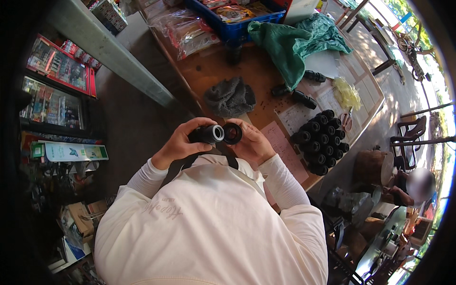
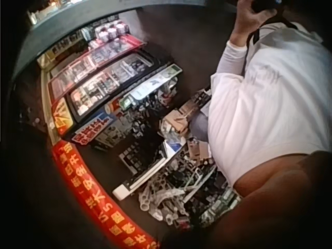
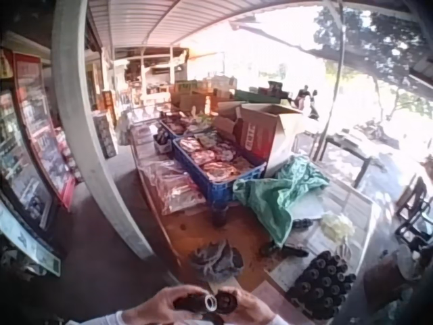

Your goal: The person repeatedly picks up small black cylindrical parts from a table, wipes them with a cloth, and attempts to fit them together. The person handles the parts one at a time, rotating and inspecting them before placing them back on the table.

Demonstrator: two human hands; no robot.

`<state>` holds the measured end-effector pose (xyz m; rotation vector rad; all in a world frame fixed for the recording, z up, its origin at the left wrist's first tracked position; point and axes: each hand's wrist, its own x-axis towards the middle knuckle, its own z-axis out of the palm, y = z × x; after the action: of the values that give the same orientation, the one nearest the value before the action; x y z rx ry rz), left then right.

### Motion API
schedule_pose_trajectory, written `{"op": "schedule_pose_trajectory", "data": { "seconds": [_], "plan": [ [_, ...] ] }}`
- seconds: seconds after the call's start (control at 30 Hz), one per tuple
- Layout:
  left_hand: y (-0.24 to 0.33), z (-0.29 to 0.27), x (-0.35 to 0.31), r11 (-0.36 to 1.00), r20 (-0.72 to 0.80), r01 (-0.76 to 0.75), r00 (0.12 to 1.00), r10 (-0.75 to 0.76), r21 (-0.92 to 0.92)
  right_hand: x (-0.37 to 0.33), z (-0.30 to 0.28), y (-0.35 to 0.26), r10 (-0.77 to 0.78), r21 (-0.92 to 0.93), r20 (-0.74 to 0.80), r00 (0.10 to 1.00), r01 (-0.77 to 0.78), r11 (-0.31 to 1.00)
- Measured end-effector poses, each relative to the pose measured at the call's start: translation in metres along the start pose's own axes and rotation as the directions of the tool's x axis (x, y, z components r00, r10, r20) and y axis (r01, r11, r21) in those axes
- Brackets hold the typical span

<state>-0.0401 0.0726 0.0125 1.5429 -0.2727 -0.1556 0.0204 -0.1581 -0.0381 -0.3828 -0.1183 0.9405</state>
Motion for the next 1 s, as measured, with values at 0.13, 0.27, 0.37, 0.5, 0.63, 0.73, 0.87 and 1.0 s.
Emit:
{"op": "schedule_pose_trajectory", "data": {
  "seconds": [0.13,0.27,0.37,0.5,0.63,0.73,0.87,1.0],
  "plan": [
    [0.013,0.007,-0.002,0.955,-0.029,0.003,1.0,0.006,0.297,-0.002,0.01,-0.009,-0.086,-0.236,-0.063,0.994,0.069,0.969],
    [0.021,0.009,-0.001,0.897,-0.024,0.021,1.0,-0.012,0.441,-0.002,-0.006,-0.01,-0.122,-0.297,-0.11,0.986,0.085,0.951],
    [0.013,0.008,-0.003,0.996,-0.007,0.053,0.999,-0.052,0.079,0.001,-0.027,0.002,-0.113,0.0,-0.059,0.992,0.113,0.994],
    [0.007,0.004,-0.006,0.996,0.019,0.074,0.997,-0.073,-0.056,0.005,-0.047,0.014,-0.151,0.183,0.065,0.986,0.137,0.973],
    [0.008,0.006,-0.008,0.99,0.029,0.095,0.995,-0.093,-0.103,0.01,-0.05,0.017,-0.17,0.147,0.061,0.983,0.16,0.976],
    [0.007,0.005,-0.008,0.992,0.031,0.092,0.995,-0.09,-0.09,0.01,-0.048,0.015,-0.145,0.072,0.002,0.989,0.144,0.987],
    [0.006,0.007,-0.007,0.993,0.079,0.111,0.99,-0.114,0.04,0.01,-0.043,0.018,-0.131,0.021,-0.089,0.987,0.133,0.991],
    [0.012,0.013,-0.004,0.954,0.156,0.103,0.976,-0.151,0.28,0.009,-0.037,0.019,-0.097,0.024,0.003,0.995,0.097,0.995]
  ]
}}
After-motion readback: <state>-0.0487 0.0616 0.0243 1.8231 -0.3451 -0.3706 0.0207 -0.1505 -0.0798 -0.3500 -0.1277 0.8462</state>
